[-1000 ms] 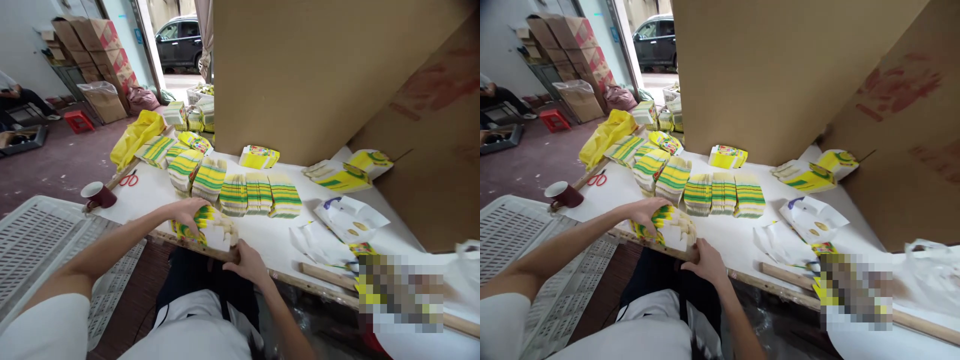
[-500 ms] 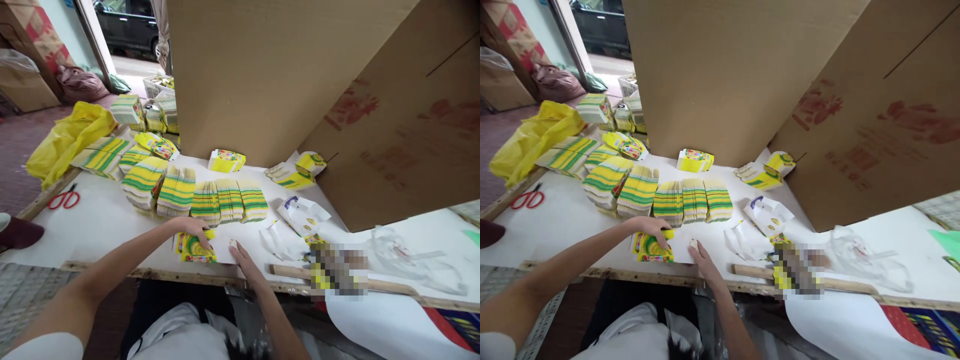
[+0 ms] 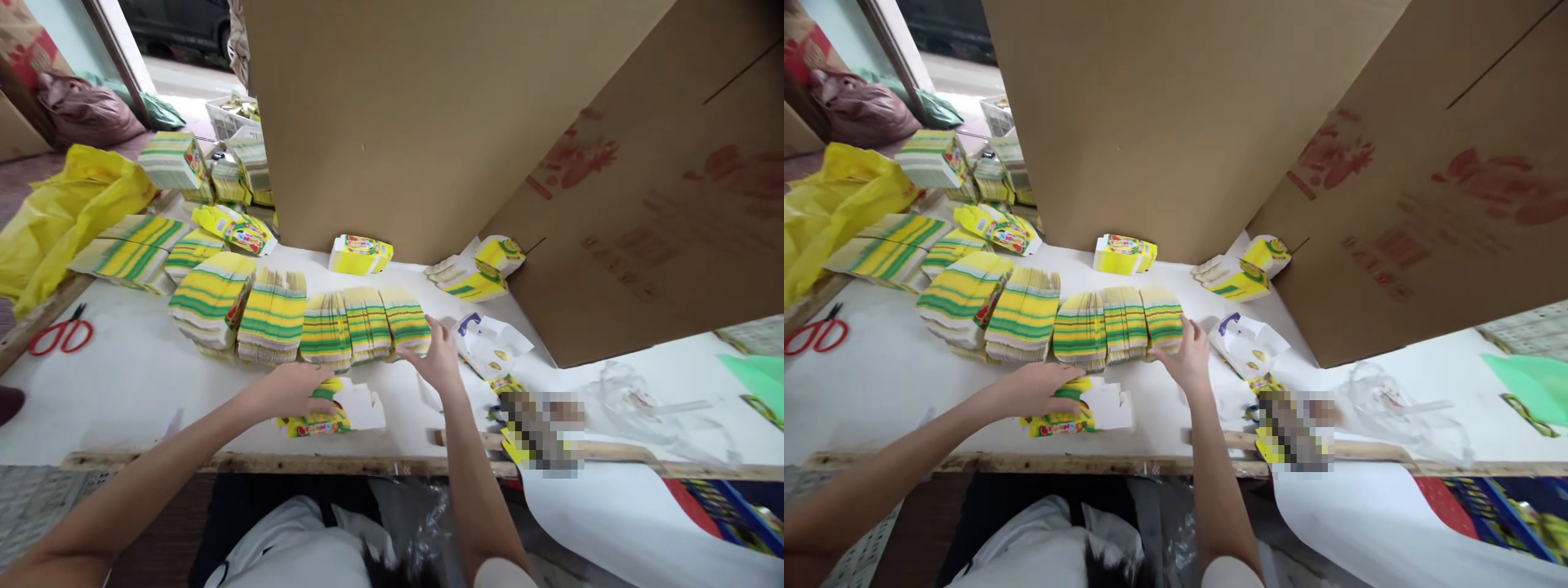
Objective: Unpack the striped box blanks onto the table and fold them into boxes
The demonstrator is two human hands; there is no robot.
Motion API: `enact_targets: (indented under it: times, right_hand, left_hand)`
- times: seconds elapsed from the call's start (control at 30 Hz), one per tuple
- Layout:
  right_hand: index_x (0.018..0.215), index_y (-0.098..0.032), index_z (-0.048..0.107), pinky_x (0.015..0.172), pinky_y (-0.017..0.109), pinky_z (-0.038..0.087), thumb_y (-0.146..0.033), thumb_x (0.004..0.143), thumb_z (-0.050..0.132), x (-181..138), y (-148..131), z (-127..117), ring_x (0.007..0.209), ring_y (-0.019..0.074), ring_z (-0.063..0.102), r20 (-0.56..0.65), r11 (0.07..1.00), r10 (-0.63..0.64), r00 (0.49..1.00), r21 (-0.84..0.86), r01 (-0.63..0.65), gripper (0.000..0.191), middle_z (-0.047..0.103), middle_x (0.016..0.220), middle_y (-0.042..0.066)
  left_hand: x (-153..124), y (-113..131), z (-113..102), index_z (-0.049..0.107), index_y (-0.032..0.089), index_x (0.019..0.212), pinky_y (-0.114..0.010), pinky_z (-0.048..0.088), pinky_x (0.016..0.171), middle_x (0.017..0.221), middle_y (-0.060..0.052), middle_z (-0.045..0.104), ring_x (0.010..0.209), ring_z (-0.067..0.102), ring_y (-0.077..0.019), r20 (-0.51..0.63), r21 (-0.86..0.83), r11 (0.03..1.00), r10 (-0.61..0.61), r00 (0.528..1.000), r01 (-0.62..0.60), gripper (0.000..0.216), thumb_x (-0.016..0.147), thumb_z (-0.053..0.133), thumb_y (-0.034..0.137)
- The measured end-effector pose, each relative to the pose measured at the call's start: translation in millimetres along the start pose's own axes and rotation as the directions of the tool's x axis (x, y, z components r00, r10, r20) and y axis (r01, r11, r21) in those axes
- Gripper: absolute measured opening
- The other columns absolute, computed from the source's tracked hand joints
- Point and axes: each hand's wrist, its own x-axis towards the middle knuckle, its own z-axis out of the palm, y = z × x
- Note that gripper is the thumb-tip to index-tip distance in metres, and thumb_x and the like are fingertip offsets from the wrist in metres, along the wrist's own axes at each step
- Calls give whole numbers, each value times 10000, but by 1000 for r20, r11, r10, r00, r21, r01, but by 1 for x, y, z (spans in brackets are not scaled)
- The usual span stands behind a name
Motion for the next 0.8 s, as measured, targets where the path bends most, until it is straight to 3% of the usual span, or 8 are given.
enact_targets:
  times: [0.1, 0.2, 0.33, 0.47, 0.57, 0.63, 0.7, 0.8]
  right_hand:
    - [1530, -167, 295, 1092, 620, 343, -553, 582, 857, 31, 2, 16, 1469, 456, 246, 166, 980, 135, 977, -167, -107, 1168, 244, 1577, 290]
    - [1526, -183, 303, 1136, 546, 339, -532, 595, 850, 43, 14, 24, 1499, 386, 226, 296, 993, 105, 949, -83, -84, 1135, 202, 1598, 262]
    - [1487, -168, 358, 1196, 465, 279, -497, 623, 803, 49, 32, 18, 1516, 324, 204, 319, 999, 36, 947, 20, -45, 1026, 192, 1602, 226]
    - [1441, -211, 400, 1184, 489, 281, -359, 572, 786, 56, 43, 16, 1479, 329, 286, 296, 1000, 23, 955, -17, -19, 963, 298, 1569, 178]
    - [1429, -205, 422, 1105, 568, 336, -396, 616, 749, 57, 42, 29, 1419, 398, 348, 158, 992, 111, 981, -77, -100, 897, 343, 1539, 202]
    - [1432, -201, 425, 1035, 618, 365, -504, 666, 715, 55, 36, 43, 1376, 451, 369, 37, 982, 174, 984, -84, -171, 873, 323, 1544, 224]
    - [1430, -185, 426, 1003, 630, 372, -588, 699, 667, 55, 28, 56, 1346, 471, 379, -64, 975, 207, 976, -72, -212, 869, 298, 1546, 245]
    - [1390, -123, 456, 1052, 589, 342, -541, 658, 688, 62, 20, 65, 1317, 438, 405, -135, 973, 220, 966, -38, -227, 874, 388, 1456, 266]
  left_hand:
    - [-13, 2, -13, 538, 322, 1401, -379, 411, 1096, 1453, -43, 565, 1336, 523, -284, -104, -80, 994, 65, 992, -74, 649, 845, 546, 657]
    - [-29, -13, -32, 579, 336, 1358, -391, 421, 1101, 1400, -36, 610, 1301, 546, -261, -364, -115, 989, 48, 930, -96, 589, 858, 523, 644]
    - [-52, -53, -55, 637, 208, 1247, -435, 426, 1095, 1306, -101, 658, 1239, 578, -269, -748, -40, 999, -27, 663, -4, 528, 890, 521, 580]
    - [-76, -98, -61, 642, 183, 1231, -447, 414, 1115, 1278, -95, 669, 1230, 589, -243, -936, -57, 987, -105, 335, 149, 490, 886, 577, 525]
    - [-91, -127, -51, 637, 178, 1276, -517, 446, 1076, 1280, -116, 670, 1228, 598, -299, -943, -289, 933, -316, 102, 215, 616, 793, 655, 560]
    - [-96, -143, -39, 626, 167, 1293, -552, 473, 1033, 1290, -140, 663, 1221, 607, -335, -868, -492, 859, -497, 1, 145, 707, 716, 705, 567]
    - [-96, -155, -25, 585, 151, 1333, -568, 464, 1039, 1330, -166, 637, 1248, 591, -347, -764, -646, 764, -645, -32, 11, 794, 667, 739, 556]
    - [-92, -169, -5, 487, 118, 1408, -585, 389, 1102, 1405, -215, 568, 1310, 538, -352, -619, -776, 615, -785, -16, -144, 919, 653, 747, 574]
